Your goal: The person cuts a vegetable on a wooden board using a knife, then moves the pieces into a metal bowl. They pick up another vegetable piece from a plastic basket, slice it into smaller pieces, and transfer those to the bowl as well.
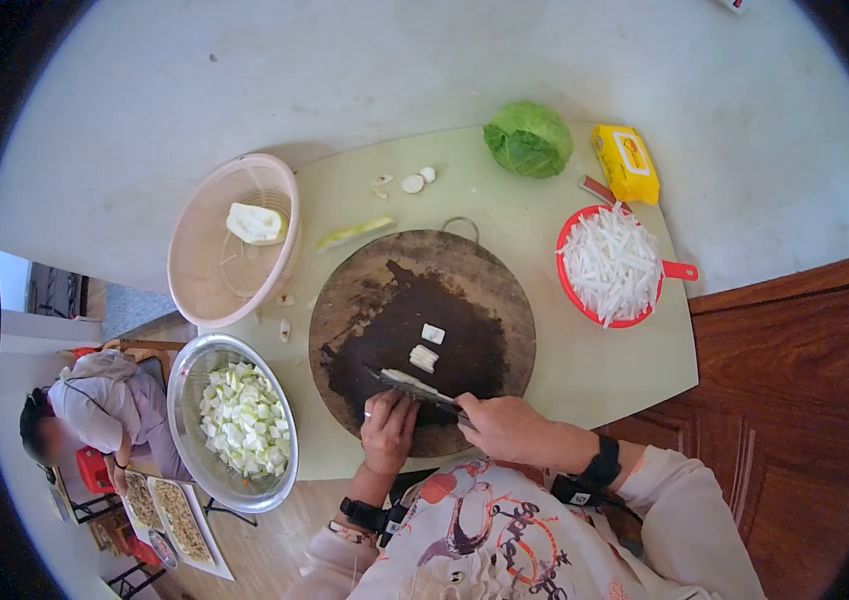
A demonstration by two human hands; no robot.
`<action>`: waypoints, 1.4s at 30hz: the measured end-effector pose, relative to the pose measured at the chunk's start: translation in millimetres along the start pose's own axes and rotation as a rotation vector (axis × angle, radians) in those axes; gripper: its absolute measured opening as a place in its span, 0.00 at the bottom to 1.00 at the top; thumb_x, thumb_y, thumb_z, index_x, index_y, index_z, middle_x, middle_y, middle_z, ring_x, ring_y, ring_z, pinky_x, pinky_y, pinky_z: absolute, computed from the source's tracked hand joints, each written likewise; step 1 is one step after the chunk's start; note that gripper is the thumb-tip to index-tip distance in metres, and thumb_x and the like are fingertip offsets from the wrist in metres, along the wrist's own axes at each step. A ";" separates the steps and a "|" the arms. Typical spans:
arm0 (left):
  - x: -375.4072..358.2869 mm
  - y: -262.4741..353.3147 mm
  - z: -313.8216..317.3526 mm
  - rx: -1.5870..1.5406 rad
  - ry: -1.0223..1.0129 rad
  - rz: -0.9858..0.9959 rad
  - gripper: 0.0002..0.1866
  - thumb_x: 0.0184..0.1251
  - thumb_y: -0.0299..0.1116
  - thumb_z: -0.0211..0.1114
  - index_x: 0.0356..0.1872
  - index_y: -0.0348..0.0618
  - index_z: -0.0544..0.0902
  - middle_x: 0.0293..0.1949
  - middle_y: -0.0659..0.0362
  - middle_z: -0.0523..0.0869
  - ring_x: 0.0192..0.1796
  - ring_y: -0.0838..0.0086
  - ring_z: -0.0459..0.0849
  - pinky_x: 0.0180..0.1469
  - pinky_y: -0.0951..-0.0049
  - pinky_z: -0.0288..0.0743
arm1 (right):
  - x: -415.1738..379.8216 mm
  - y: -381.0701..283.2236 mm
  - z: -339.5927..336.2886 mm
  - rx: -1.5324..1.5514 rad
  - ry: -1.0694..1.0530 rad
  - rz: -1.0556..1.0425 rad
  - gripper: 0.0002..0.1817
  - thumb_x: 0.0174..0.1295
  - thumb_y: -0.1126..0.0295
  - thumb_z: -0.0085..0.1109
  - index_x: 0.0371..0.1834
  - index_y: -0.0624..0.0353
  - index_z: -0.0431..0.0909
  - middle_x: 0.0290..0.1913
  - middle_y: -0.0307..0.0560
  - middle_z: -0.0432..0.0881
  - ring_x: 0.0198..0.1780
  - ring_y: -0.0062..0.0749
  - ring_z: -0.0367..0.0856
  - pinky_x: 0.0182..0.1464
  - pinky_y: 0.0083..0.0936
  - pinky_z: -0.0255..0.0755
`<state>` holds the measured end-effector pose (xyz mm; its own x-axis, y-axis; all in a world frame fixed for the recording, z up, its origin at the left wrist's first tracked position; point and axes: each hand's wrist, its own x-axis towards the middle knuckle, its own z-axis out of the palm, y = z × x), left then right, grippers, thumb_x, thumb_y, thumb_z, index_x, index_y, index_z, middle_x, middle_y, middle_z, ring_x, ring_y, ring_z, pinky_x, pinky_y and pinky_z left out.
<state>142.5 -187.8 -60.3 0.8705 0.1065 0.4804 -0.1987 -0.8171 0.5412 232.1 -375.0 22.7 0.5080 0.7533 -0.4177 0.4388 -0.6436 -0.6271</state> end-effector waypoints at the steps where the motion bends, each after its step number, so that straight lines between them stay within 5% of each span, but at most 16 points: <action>1: 1.7 1.1 0.1 -0.022 0.028 0.000 0.11 0.47 0.20 0.71 0.35 0.34 0.83 0.40 0.52 0.80 0.40 0.58 0.80 0.41 0.66 0.77 | -1.5 2.8 -0.7 0.045 0.034 0.003 0.15 0.64 0.64 0.53 0.44 0.64 0.67 0.22 0.60 0.79 0.27 0.57 0.81 0.29 0.48 0.74; 22: -12.1 -5.8 0.9 0.017 -0.019 0.007 0.16 0.36 0.19 0.70 0.33 0.36 0.84 0.39 0.50 0.80 0.43 0.54 0.80 0.42 0.63 0.78 | -15.5 -9.8 -10.1 -0.018 -0.117 0.015 0.15 0.64 0.65 0.52 0.46 0.65 0.66 0.23 0.60 0.79 0.27 0.57 0.81 0.30 0.48 0.74; 24: -12.2 -4.9 1.4 0.018 -0.025 0.000 0.16 0.37 0.19 0.71 0.33 0.35 0.84 0.39 0.51 0.81 0.43 0.54 0.80 0.41 0.64 0.77 | -5.9 -8.0 -1.2 0.004 -0.084 -0.017 0.15 0.64 0.65 0.52 0.45 0.65 0.66 0.23 0.61 0.79 0.28 0.57 0.81 0.30 0.49 0.74; 26: -9.3 -3.7 -1.1 0.026 -0.035 -0.004 0.15 0.38 0.19 0.71 0.33 0.35 0.84 0.39 0.52 0.81 0.42 0.55 0.81 0.41 0.64 0.77 | 1.6 -8.7 1.3 -0.017 -0.064 -0.021 0.20 0.64 0.63 0.53 0.54 0.63 0.66 0.27 0.61 0.80 0.29 0.56 0.81 0.30 0.46 0.74; 31: -0.2 2.8 -0.6 -0.001 0.031 -0.022 0.12 0.48 0.19 0.70 0.36 0.35 0.83 0.40 0.53 0.80 0.41 0.60 0.81 0.40 0.67 0.78 | 2.2 3.4 -7.9 0.072 0.025 -0.021 0.16 0.64 0.63 0.52 0.46 0.65 0.67 0.25 0.62 0.79 0.29 0.59 0.81 0.31 0.48 0.74; 42: -10.0 0.4 -7.2 0.012 -0.035 0.006 0.10 0.45 0.19 0.69 0.33 0.35 0.82 0.38 0.52 0.79 0.41 0.59 0.81 0.38 0.66 0.77 | -35.6 -1.7 -18.9 -0.010 -0.095 -0.033 0.19 0.63 0.62 0.54 0.50 0.64 0.67 0.25 0.62 0.80 0.28 0.57 0.81 0.30 0.46 0.75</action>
<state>130.5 -185.0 -59.9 0.8844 0.0818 0.4595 -0.1992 -0.8242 0.5302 227.3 -403.2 51.0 0.4209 0.7830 -0.4580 0.4613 -0.6195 -0.6351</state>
